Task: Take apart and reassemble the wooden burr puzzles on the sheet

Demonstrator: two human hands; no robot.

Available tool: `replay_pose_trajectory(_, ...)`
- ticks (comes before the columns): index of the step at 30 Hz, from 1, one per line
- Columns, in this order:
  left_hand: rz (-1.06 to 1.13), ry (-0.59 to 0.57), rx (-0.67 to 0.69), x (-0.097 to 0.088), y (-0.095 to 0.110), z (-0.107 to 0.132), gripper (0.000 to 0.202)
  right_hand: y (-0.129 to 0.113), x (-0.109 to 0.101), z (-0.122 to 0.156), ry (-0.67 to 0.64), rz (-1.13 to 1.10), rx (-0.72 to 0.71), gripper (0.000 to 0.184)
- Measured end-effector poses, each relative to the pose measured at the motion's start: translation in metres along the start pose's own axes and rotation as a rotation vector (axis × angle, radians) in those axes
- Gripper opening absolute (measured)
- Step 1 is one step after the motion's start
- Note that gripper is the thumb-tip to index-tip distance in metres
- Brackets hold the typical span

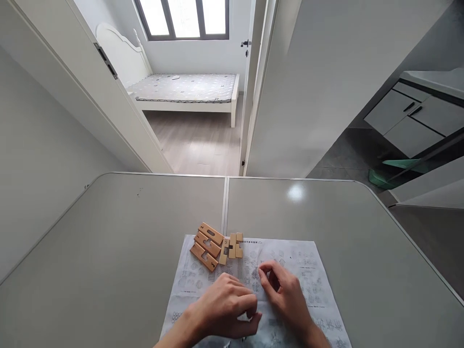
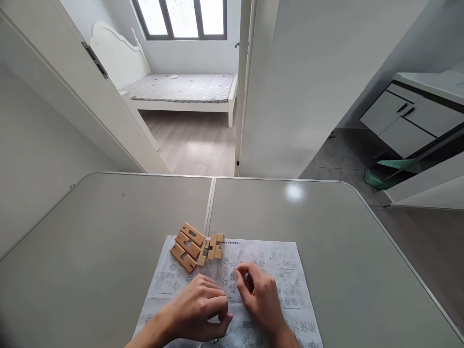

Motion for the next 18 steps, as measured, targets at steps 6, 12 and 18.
replay_pose_trajectory(6, -0.11, 0.33, -0.262, -0.061, -0.033, 0.029, 0.031, -0.001, -0.001, 0.0, 0.003, -0.005, -0.022, 0.028)
replay_pose_trajectory(12, -0.205, 0.444, -0.523, -0.081, -0.072, 0.06, 0.012, -0.006, -0.002, -0.001, 0.018, 0.017, -0.045, 0.032)
replay_pose_trajectory(18, -0.222, 0.312, -0.562, -0.067, -0.08, 0.066, 0.072, -0.005, -0.002, 0.0, 0.021, 0.016, -0.049, 0.037)
Point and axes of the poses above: each hand's wrist, its own z-axis away from the middle knuckle, its own x-axis out of the palm, y = z × x, the point moved 8 cm from there along -z, towards the middle knuckle, and after that the axes turned 11 degrees about -y, right-handed, at the moved point
